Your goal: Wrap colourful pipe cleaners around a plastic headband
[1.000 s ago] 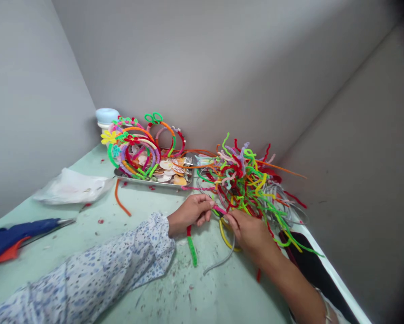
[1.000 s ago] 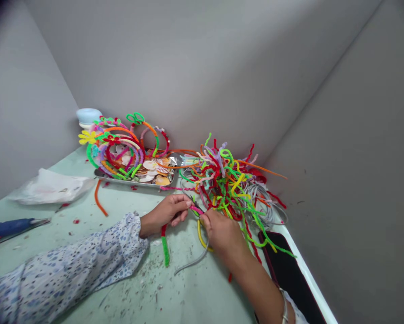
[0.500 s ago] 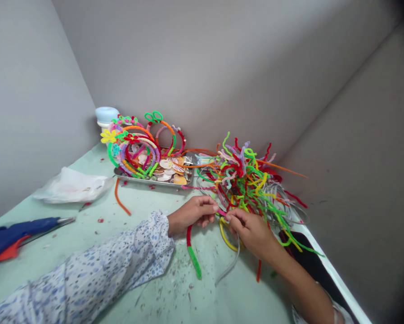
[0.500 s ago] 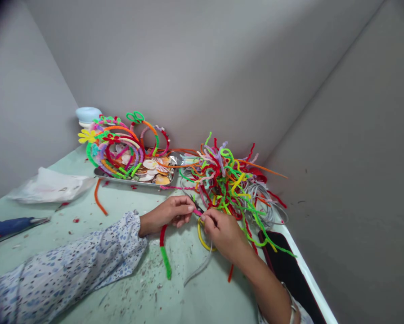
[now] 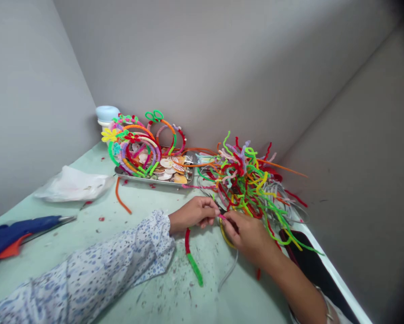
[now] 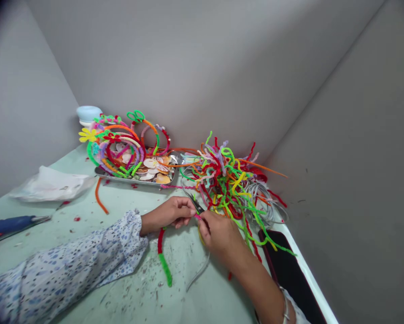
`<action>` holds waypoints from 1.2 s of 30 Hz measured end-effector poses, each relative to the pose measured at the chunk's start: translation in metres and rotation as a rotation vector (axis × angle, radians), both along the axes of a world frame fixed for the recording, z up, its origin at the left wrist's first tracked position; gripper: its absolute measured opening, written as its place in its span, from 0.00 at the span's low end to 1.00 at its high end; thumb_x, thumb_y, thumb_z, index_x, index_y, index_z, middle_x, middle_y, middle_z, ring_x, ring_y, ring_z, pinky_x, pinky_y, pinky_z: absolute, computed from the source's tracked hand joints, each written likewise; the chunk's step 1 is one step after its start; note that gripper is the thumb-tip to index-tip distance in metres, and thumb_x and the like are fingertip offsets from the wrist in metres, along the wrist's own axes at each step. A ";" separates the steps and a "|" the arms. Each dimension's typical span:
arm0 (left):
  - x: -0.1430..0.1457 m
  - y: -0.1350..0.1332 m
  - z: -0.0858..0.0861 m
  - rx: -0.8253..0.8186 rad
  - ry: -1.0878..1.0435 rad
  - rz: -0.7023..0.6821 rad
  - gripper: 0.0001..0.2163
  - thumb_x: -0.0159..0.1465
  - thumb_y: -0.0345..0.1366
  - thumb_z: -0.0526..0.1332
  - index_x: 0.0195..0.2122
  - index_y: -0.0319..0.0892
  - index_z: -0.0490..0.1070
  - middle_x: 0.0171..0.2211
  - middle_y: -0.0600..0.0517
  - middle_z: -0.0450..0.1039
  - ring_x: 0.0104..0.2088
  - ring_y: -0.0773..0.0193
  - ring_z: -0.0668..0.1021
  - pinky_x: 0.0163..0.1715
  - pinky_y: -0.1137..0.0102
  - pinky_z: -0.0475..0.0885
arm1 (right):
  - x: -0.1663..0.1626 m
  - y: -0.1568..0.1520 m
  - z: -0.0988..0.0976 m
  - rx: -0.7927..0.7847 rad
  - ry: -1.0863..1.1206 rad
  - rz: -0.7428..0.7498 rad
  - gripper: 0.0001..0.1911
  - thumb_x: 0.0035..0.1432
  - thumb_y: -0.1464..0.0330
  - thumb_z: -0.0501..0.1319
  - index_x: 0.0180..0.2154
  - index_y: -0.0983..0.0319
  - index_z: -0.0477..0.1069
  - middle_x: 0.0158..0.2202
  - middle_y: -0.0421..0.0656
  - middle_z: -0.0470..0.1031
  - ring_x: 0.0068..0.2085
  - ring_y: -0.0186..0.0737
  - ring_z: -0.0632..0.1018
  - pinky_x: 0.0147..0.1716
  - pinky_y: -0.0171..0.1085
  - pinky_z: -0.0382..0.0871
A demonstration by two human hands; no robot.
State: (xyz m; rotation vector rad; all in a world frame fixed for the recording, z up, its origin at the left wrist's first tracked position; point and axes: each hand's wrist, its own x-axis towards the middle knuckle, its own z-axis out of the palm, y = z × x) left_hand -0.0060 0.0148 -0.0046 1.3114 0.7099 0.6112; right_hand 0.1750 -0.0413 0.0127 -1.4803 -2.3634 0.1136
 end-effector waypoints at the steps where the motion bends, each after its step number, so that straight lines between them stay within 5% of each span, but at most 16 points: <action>1: 0.000 0.000 0.000 0.001 0.003 -0.001 0.09 0.55 0.39 0.60 0.29 0.38 0.65 0.18 0.57 0.67 0.13 0.76 0.64 0.12 0.78 0.54 | 0.000 0.000 -0.001 0.035 -0.025 -0.008 0.08 0.59 0.70 0.52 0.33 0.61 0.69 0.29 0.41 0.74 0.28 0.35 0.74 0.28 0.32 0.59; 7: 0.001 -0.002 0.002 -0.016 0.008 -0.014 0.09 0.54 0.40 0.60 0.29 0.38 0.64 0.18 0.57 0.67 0.12 0.76 0.64 0.12 0.78 0.55 | -0.002 0.002 -0.011 0.305 -0.203 -0.012 0.09 0.57 0.71 0.53 0.26 0.62 0.67 0.23 0.40 0.72 0.24 0.35 0.72 0.25 0.34 0.55; 10: 0.001 -0.003 0.003 -0.016 0.002 -0.008 0.09 0.54 0.40 0.60 0.29 0.39 0.64 0.18 0.57 0.67 0.12 0.76 0.64 0.12 0.79 0.55 | -0.003 0.000 -0.010 0.316 -0.204 -0.024 0.10 0.57 0.71 0.53 0.25 0.62 0.67 0.22 0.41 0.71 0.24 0.35 0.72 0.25 0.34 0.54; 16: 0.000 -0.003 0.005 -0.014 -0.029 0.069 0.10 0.55 0.40 0.60 0.29 0.38 0.65 0.18 0.57 0.66 0.12 0.76 0.62 0.12 0.79 0.54 | 0.000 0.001 0.001 -0.161 0.262 -0.133 0.10 0.58 0.62 0.54 0.35 0.61 0.69 0.26 0.40 0.73 0.26 0.35 0.72 0.25 0.32 0.60; 23: -0.001 -0.003 0.005 -0.036 -0.107 0.137 0.10 0.55 0.40 0.60 0.30 0.38 0.65 0.18 0.57 0.65 0.13 0.77 0.62 0.13 0.79 0.55 | 0.002 0.005 0.005 -0.819 0.911 -0.220 0.23 0.57 0.50 0.50 0.32 0.63 0.68 0.25 0.40 0.71 0.19 0.29 0.67 0.16 0.29 0.52; 29: -0.002 -0.005 0.009 -0.012 -0.104 0.108 0.10 0.55 0.40 0.60 0.30 0.38 0.66 0.18 0.56 0.66 0.13 0.77 0.63 0.13 0.79 0.55 | 0.000 0.004 0.002 -0.968 1.180 -0.215 0.18 0.55 0.56 0.57 0.33 0.65 0.71 0.24 0.40 0.69 0.19 0.26 0.66 0.14 0.27 0.48; 36: -0.002 -0.005 0.008 -0.015 -0.100 0.100 0.10 0.55 0.40 0.61 0.30 0.38 0.65 0.19 0.56 0.67 0.13 0.76 0.64 0.13 0.80 0.56 | -0.001 0.004 0.002 -0.938 1.252 -0.185 0.14 0.54 0.59 0.59 0.29 0.65 0.71 0.25 0.40 0.70 0.19 0.25 0.63 0.14 0.27 0.46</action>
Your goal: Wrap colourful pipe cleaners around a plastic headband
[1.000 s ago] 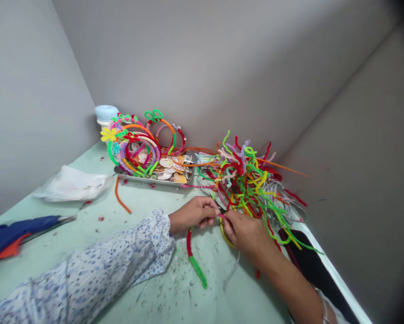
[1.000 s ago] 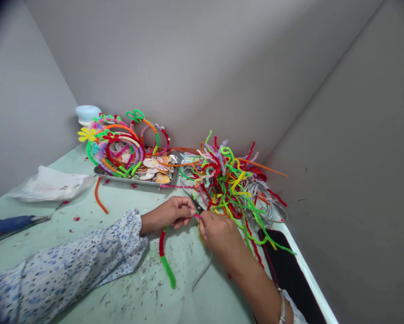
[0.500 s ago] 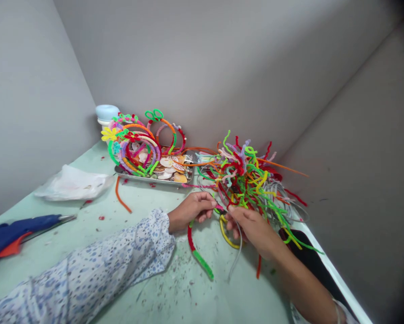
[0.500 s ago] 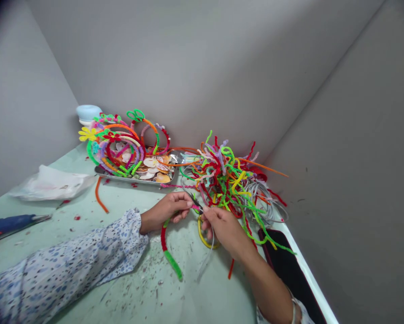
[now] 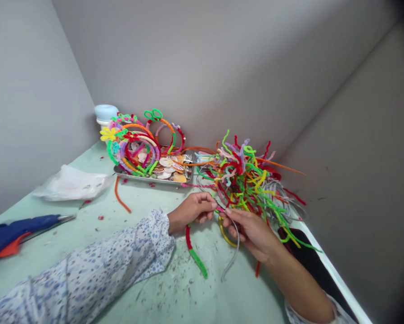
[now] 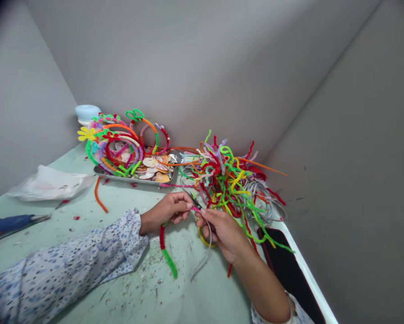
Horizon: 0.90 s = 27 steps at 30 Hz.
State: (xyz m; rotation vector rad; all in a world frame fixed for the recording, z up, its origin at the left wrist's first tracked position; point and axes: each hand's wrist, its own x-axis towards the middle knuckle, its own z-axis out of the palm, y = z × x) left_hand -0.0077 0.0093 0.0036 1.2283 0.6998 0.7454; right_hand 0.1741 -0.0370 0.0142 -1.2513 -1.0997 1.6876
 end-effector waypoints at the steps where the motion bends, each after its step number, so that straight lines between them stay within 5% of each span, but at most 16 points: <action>1: 0.000 0.000 0.000 0.000 0.000 0.000 0.10 0.55 0.40 0.61 0.30 0.38 0.65 0.19 0.56 0.67 0.13 0.76 0.64 0.13 0.80 0.56 | -0.001 0.000 0.001 0.011 -0.014 -0.006 0.14 0.54 0.59 0.59 0.28 0.65 0.70 0.24 0.40 0.70 0.18 0.25 0.62 0.14 0.28 0.46; 15: 0.000 0.000 0.002 -0.012 0.028 -0.006 0.12 0.55 0.43 0.60 0.30 0.38 0.65 0.19 0.56 0.67 0.12 0.77 0.62 0.12 0.79 0.54 | -0.010 -0.003 0.001 0.215 -0.413 -0.093 0.15 0.54 0.58 0.56 0.32 0.62 0.72 0.16 0.35 0.67 0.14 0.27 0.58 0.14 0.30 0.48; 23: 0.001 0.000 0.000 -0.002 0.052 -0.011 0.12 0.55 0.42 0.60 0.30 0.37 0.65 0.19 0.56 0.67 0.12 0.77 0.63 0.11 0.80 0.54 | -0.006 -0.008 0.009 0.684 -0.809 -0.033 0.13 0.58 0.64 0.52 0.34 0.60 0.75 0.28 0.41 0.76 0.29 0.37 0.73 0.30 0.33 0.64; 27: 0.001 0.000 0.000 -0.025 0.048 -0.003 0.12 0.55 0.42 0.61 0.31 0.37 0.65 0.18 0.56 0.67 0.12 0.77 0.63 0.12 0.80 0.54 | -0.005 -0.007 0.010 0.737 -0.843 -0.008 0.13 0.59 0.65 0.52 0.36 0.59 0.75 0.31 0.41 0.77 0.31 0.38 0.75 0.32 0.34 0.65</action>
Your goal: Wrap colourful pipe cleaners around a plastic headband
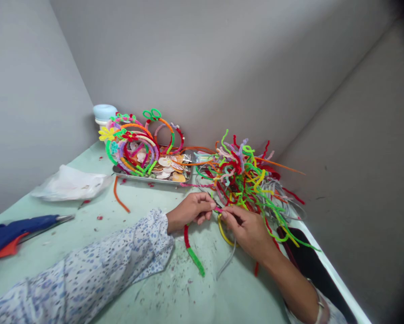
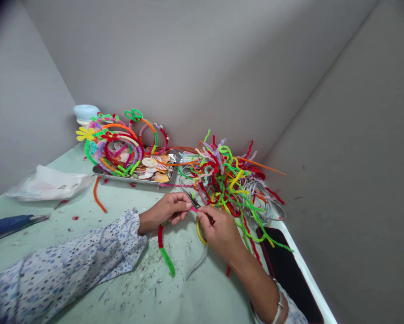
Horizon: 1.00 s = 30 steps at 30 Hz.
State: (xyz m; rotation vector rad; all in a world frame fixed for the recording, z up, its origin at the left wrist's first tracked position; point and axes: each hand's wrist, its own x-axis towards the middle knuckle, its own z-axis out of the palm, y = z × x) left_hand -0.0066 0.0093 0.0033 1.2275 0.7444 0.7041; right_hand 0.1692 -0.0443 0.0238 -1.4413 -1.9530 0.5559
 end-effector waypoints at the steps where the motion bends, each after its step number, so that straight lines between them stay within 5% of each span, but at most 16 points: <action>1: 0.000 0.000 0.000 -0.003 -0.003 0.001 0.12 0.55 0.42 0.61 0.31 0.38 0.65 0.18 0.57 0.67 0.12 0.77 0.63 0.12 0.80 0.54 | 0.000 0.000 0.000 -0.014 0.008 -0.009 0.13 0.59 0.64 0.52 0.36 0.59 0.74 0.30 0.41 0.77 0.31 0.38 0.75 0.31 0.34 0.65; 8: 0.000 0.000 0.001 0.006 0.009 -0.003 0.12 0.55 0.42 0.60 0.30 0.38 0.65 0.18 0.56 0.67 0.12 0.77 0.63 0.11 0.80 0.53 | 0.000 0.002 -0.004 -0.065 0.022 -0.048 0.12 0.58 0.63 0.53 0.37 0.60 0.72 0.29 0.41 0.76 0.28 0.37 0.74 0.28 0.33 0.65; 22: 0.001 0.001 -0.004 0.014 0.021 -0.038 0.11 0.55 0.41 0.61 0.29 0.37 0.64 0.18 0.56 0.68 0.12 0.77 0.64 0.11 0.80 0.55 | 0.002 -0.001 -0.017 0.453 -0.609 0.048 0.12 0.59 0.73 0.50 0.27 0.62 0.68 0.24 0.42 0.70 0.27 0.36 0.71 0.28 0.34 0.58; 30: -0.002 0.009 -0.007 -0.103 -0.207 -0.059 0.15 0.61 0.46 0.54 0.34 0.36 0.67 0.22 0.51 0.70 0.15 0.73 0.69 0.13 0.79 0.59 | 0.010 0.009 -0.027 0.318 -0.191 -0.156 0.08 0.60 0.69 0.52 0.36 0.62 0.69 0.31 0.42 0.75 0.32 0.36 0.75 0.32 0.32 0.63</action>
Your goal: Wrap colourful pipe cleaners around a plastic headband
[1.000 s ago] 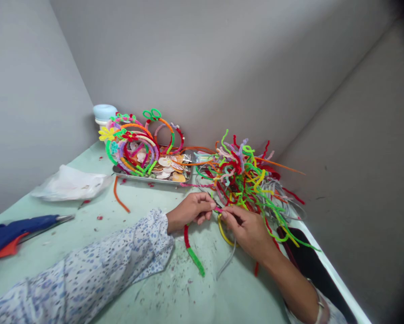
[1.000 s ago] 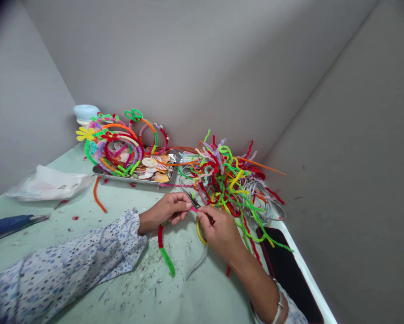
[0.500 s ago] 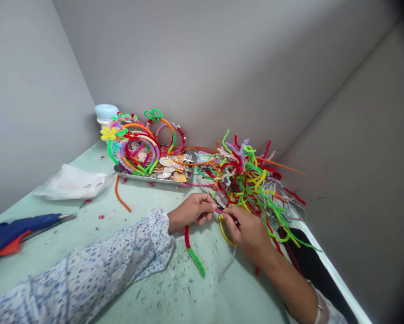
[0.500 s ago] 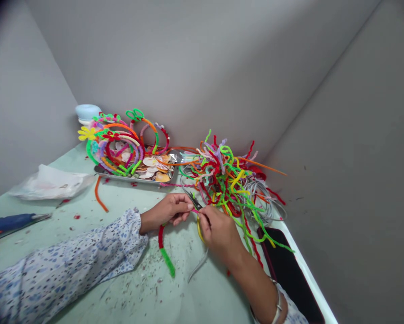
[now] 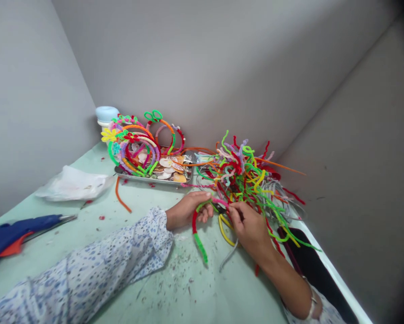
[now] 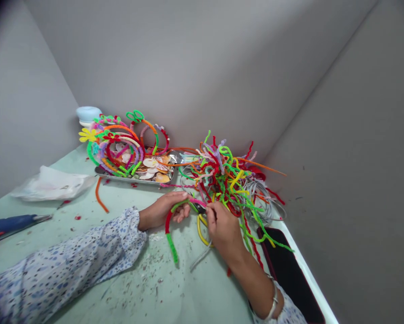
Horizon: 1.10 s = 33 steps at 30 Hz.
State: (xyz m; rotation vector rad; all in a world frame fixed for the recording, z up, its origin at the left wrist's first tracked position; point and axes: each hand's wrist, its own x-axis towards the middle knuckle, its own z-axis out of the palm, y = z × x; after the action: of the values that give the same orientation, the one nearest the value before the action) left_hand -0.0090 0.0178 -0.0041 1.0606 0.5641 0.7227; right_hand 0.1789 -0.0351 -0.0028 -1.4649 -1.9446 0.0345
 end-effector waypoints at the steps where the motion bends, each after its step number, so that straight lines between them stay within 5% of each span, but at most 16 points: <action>1: 0.000 0.001 0.000 -0.024 -0.027 -0.005 0.15 0.62 0.45 0.53 0.35 0.35 0.67 0.22 0.50 0.70 0.15 0.72 0.70 0.13 0.78 0.60 | 0.002 0.002 -0.001 -0.008 0.025 -0.038 0.08 0.60 0.68 0.53 0.36 0.61 0.70 0.30 0.41 0.75 0.32 0.36 0.75 0.32 0.32 0.64; 10: 0.001 0.004 -0.005 -0.071 -0.091 0.083 0.10 0.60 0.39 0.57 0.32 0.35 0.67 0.21 0.52 0.69 0.15 0.73 0.69 0.16 0.78 0.63 | 0.009 0.007 -0.008 0.046 0.083 -0.144 0.08 0.59 0.67 0.53 0.35 0.61 0.70 0.31 0.42 0.75 0.32 0.37 0.75 0.33 0.33 0.64; 20: 0.000 0.003 -0.001 -0.087 -0.022 0.155 0.07 0.59 0.36 0.55 0.28 0.37 0.65 0.17 0.54 0.66 0.12 0.75 0.65 0.10 0.80 0.54 | 0.007 0.004 -0.008 0.071 0.148 -0.143 0.08 0.57 0.66 0.55 0.34 0.62 0.70 0.28 0.40 0.75 0.28 0.35 0.74 0.31 0.33 0.65; 33: 0.000 0.002 0.000 -0.077 0.013 0.062 0.10 0.59 0.41 0.56 0.31 0.38 0.65 0.15 0.56 0.66 0.09 0.75 0.63 0.07 0.81 0.55 | 0.004 0.005 -0.008 0.024 0.249 -0.028 0.12 0.58 0.66 0.56 0.43 0.62 0.70 0.34 0.43 0.75 0.31 0.35 0.75 0.32 0.34 0.68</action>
State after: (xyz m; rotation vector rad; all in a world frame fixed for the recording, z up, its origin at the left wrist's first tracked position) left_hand -0.0090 0.0200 -0.0042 0.9804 0.6337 0.7434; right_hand 0.1830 -0.0300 -0.0108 -1.3998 -1.7178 0.1725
